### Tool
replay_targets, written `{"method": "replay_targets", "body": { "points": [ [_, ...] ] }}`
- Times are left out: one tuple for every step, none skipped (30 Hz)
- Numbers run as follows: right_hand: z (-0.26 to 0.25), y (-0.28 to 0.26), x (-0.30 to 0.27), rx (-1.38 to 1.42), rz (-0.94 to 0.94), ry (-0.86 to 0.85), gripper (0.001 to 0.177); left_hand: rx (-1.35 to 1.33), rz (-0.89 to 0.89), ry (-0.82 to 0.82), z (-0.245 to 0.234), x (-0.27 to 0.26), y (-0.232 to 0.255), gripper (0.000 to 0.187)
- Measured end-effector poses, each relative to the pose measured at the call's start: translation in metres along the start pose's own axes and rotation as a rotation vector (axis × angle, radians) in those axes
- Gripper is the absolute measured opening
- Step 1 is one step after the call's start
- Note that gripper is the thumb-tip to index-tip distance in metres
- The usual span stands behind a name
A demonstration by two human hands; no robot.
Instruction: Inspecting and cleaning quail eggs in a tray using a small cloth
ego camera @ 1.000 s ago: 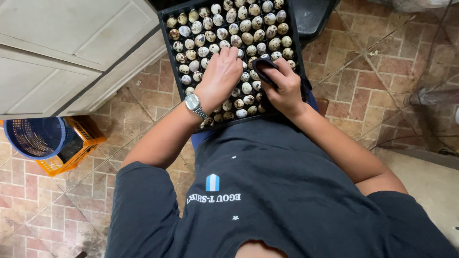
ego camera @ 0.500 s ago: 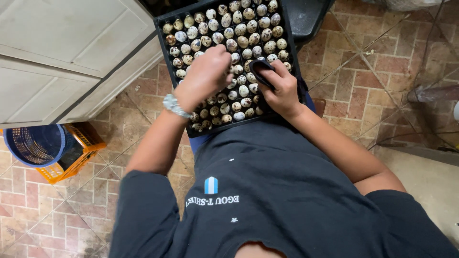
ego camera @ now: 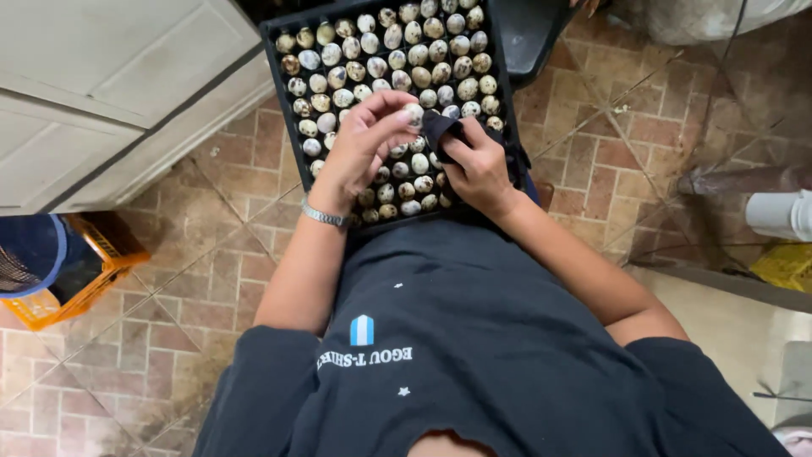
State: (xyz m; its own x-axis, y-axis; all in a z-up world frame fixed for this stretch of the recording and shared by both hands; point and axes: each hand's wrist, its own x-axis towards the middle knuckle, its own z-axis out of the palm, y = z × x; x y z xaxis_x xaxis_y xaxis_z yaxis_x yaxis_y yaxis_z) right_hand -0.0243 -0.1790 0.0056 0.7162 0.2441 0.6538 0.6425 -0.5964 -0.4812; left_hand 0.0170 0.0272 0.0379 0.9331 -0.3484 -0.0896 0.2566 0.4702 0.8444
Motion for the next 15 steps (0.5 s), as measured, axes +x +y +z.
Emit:
{"method": "replay_targets", "body": {
  "points": [
    [0.0,-0.002,0.0,0.002,-0.005,-0.002,0.011,-0.001,0.005,0.003,0.002,-0.004,-0.003,0.034],
    [-0.001,-0.003,0.002,-0.006,-0.014,-0.01,0.01,0.027,-0.024,0.0,0.005,-0.005,-0.005,0.033],
    [-0.001,-0.003,0.004,-0.013,-0.024,-0.018,0.009,0.055,-0.052,-0.002,0.008,-0.007,-0.008,0.031],
    [-0.001,-0.002,0.004,-0.015,-0.024,-0.021,0.009,0.051,-0.052,-0.001,0.004,-0.006,-0.014,0.031],
    [-0.001,0.0,0.003,-0.022,-0.025,-0.023,0.008,0.059,-0.058,-0.02,0.001,-0.004,-0.021,0.031],
    [-0.001,0.002,0.003,-0.03,-0.024,-0.025,0.008,0.066,-0.066,-0.04,-0.002,-0.003,-0.028,0.031],
    [-0.003,-0.002,0.005,-0.033,-0.022,-0.029,0.008,0.061,-0.067,-0.04,0.0,-0.004,-0.025,0.031],
    [-0.003,-0.005,0.008,-0.036,-0.022,-0.026,0.009,0.041,-0.066,-0.009,0.002,-0.003,-0.02,0.032],
    [-0.004,-0.009,0.011,-0.04,-0.022,-0.023,0.01,0.021,-0.064,0.022,0.004,-0.003,-0.015,0.033],
    [-0.005,-0.01,0.011,-0.041,-0.021,-0.023,0.01,0.021,-0.065,0.021,-0.002,-0.001,-0.019,0.033],
    [-0.007,-0.011,0.012,-0.039,-0.042,-0.032,0.011,0.014,-0.039,0.039,-0.007,0.002,-0.022,0.032],
    [-0.008,-0.013,0.012,-0.034,-0.063,-0.041,0.011,0.009,-0.012,0.059,-0.012,0.004,-0.025,0.032],
    [-0.009,-0.014,0.013,-0.033,-0.063,-0.039,0.011,0.011,-0.012,0.059,-0.008,0.002,-0.024,0.032],
    [-0.009,-0.016,0.014,-0.045,-0.062,-0.042,0.012,0.011,-0.005,0.054,-0.006,0.001,-0.023,0.032],
    [-0.009,-0.017,0.015,-0.056,-0.061,-0.044,0.013,0.01,0.002,0.049,-0.004,0.0,-0.021,0.032]
  ]
}}
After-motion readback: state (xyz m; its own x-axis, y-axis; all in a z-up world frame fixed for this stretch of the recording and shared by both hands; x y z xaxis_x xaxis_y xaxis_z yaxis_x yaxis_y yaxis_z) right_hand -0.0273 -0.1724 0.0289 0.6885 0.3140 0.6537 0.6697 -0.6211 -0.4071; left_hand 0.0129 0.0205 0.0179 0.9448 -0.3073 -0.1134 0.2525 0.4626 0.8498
